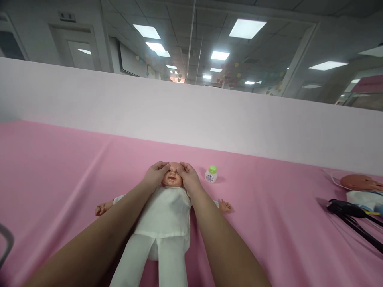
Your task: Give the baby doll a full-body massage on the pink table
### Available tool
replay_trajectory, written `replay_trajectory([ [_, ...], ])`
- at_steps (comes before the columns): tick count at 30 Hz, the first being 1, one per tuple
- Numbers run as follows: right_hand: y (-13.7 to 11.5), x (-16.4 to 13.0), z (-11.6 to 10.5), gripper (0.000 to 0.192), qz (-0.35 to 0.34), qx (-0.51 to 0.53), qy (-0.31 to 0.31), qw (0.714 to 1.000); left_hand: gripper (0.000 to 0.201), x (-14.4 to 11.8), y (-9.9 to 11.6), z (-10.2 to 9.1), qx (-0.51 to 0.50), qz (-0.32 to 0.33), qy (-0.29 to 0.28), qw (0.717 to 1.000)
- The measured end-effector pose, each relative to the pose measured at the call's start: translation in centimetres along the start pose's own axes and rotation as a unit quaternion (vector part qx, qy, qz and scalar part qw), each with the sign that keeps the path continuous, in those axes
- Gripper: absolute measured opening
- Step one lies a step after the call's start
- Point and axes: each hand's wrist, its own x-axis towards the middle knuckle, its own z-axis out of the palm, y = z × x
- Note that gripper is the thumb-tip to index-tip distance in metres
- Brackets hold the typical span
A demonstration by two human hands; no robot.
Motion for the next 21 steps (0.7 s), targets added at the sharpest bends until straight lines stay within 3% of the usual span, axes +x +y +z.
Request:
replay_trajectory([
  [11, -0.1, 0.3, -1.4, 0.05, 0.034, 0.016, -0.034, 0.999, 0.028, -0.2, 0.1, -0.1, -0.036, -0.008, -0.001, 0.999],
  [21, -0.1, 0.2, -1.2, 0.048, 0.022, 0.008, -0.019, 1.0, 0.025, -0.6, 0.7, 0.2, -0.045, -0.018, 0.003, 0.999],
])
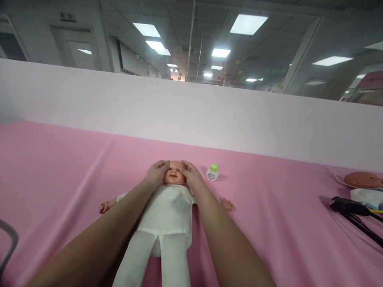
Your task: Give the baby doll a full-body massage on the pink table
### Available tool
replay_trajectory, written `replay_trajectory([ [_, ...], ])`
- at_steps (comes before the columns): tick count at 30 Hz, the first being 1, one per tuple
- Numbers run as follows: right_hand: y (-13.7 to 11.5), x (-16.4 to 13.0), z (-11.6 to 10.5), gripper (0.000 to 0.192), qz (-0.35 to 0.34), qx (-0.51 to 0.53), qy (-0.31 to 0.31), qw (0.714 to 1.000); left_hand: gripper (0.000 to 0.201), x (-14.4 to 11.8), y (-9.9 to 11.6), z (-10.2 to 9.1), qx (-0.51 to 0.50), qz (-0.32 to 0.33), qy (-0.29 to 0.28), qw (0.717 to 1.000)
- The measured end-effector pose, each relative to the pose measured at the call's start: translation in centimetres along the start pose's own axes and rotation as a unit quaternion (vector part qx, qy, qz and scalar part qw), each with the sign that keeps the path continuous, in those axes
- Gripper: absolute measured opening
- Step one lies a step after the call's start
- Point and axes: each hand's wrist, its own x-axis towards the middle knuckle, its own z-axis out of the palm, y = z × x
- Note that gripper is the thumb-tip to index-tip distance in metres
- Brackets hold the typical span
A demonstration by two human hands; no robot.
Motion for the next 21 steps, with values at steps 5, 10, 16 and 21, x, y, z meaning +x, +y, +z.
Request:
replay_trajectory([
  [5, -0.1, -0.3, 0.4, 0.051, -0.008, 0.002, -0.015, 1.0, 0.037, 0.0, -0.1, -0.1, 0.0, -0.003, -0.015, 1.0],
  [10, 0.0, -0.3, 1.2, 0.057, -0.019, -0.005, 0.018, 1.0, 0.05, -0.1, -0.2, -0.2, 0.045, -0.006, -0.015, 0.999],
  [16, 0.6, 0.1, 1.6, 0.052, -0.045, -0.045, 0.055, 0.996, 0.045, 0.1, -0.1, -0.1, 0.092, -0.001, 0.007, 0.996],
  [21, 1.1, 0.7, 1.2, 0.041, -0.04, -0.05, 0.07, 0.996, 0.03, 0.5, -0.5, 0.0, 0.048, 0.002, 0.004, 0.999],
])
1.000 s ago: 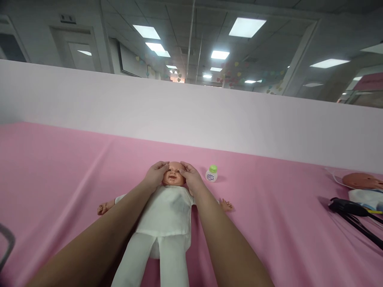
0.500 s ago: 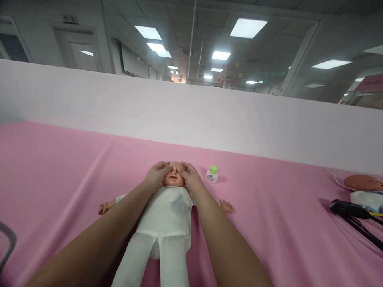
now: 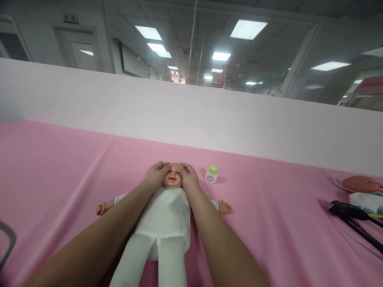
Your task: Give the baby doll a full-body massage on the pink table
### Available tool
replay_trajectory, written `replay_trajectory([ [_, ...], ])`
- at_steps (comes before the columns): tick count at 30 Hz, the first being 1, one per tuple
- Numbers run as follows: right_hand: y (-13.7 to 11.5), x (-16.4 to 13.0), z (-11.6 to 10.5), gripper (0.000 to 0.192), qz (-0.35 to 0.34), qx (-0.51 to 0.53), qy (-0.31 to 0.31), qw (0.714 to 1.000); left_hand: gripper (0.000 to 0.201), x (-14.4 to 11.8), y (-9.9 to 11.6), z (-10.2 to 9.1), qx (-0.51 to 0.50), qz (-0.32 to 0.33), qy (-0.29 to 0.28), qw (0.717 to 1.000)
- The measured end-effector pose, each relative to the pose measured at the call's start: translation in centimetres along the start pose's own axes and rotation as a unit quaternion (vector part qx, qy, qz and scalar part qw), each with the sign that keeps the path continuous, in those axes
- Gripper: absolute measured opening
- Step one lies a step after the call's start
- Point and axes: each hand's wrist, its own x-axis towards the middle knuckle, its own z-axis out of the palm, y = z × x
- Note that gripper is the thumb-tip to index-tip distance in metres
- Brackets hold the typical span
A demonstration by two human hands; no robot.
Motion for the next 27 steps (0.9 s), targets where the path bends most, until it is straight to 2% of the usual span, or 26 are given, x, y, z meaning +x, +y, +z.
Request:
replay_trajectory([
  [4, -0.5, -0.2, -0.7, 0.044, 0.034, 0.022, -0.034, 0.999, 0.025, 0.2, -0.2, -0.6, -0.034, -0.011, -0.016, 0.999],
  [9, -1.4, -0.9, -0.9, 0.054, 0.076, 0.04, -0.073, 0.994, 0.038, 0.1, 0.2, -2.0, -0.071, -0.049, -0.076, 0.993],
  [15, -1.3, -1.1, -0.3, 0.059, 0.039, 0.022, -0.078, 0.996, 0.048, -0.2, 0.5, -2.1, -0.083, -0.039, -0.091, 0.992],
  [17, -1.0, -1.0, -0.1, 0.062, 0.019, -0.008, -0.072, 0.997, 0.048, -0.2, 0.5, -1.7, -0.058, -0.026, -0.09, 0.994],
  [20, -0.6, -0.8, 0.1, 0.067, -0.005, -0.052, -0.049, 0.997, 0.044, -0.3, 0.7, -1.1, 0.018, -0.025, -0.058, 0.998],
  [22, -0.3, -0.6, 0.1, 0.065, -0.018, -0.069, -0.032, 0.997, 0.04, -0.5, 0.9, -0.8, 0.054, -0.024, -0.039, 0.997],
  [27, 0.4, -0.2, 0.1, 0.052, -0.045, -0.079, -0.017, 0.996, 0.031, -0.7, 1.1, -0.4, 0.082, 0.011, -0.035, 0.996],
])
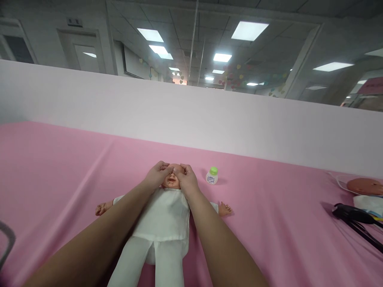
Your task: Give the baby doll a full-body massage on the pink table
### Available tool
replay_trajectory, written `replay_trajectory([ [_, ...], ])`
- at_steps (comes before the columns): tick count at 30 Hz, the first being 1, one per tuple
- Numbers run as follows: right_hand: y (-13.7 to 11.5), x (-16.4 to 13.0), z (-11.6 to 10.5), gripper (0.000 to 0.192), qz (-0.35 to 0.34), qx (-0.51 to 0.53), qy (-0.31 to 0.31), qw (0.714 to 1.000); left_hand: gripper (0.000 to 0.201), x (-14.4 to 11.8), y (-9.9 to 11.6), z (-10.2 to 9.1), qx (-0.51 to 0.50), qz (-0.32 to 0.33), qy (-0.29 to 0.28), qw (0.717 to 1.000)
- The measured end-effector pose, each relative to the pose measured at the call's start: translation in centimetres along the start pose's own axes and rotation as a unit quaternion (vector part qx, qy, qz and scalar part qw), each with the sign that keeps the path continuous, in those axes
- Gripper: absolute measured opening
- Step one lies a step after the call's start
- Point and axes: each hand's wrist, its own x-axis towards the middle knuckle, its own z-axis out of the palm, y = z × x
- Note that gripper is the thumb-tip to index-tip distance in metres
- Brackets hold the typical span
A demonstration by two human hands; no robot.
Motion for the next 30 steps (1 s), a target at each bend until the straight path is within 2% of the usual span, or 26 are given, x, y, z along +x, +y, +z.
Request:
replay_trajectory([
  [7, 0.2, 0.2, -0.2, 0.051, 0.002, 0.015, -0.002, 1.0, 0.028, 0.3, -0.5, 0.2, -0.003, 0.011, 0.01, 1.0],
  [21, -0.1, 0.0, -0.3, 0.053, 0.022, 0.033, -0.01, 0.999, 0.03, 0.1, -0.1, 0.2, -0.02, -0.003, 0.005, 1.0],
  [30, -0.3, -0.3, -0.5, 0.056, 0.015, 0.03, -0.008, 0.999, 0.047, -0.3, 0.6, 0.0, -0.042, -0.033, -0.005, 0.999],
])
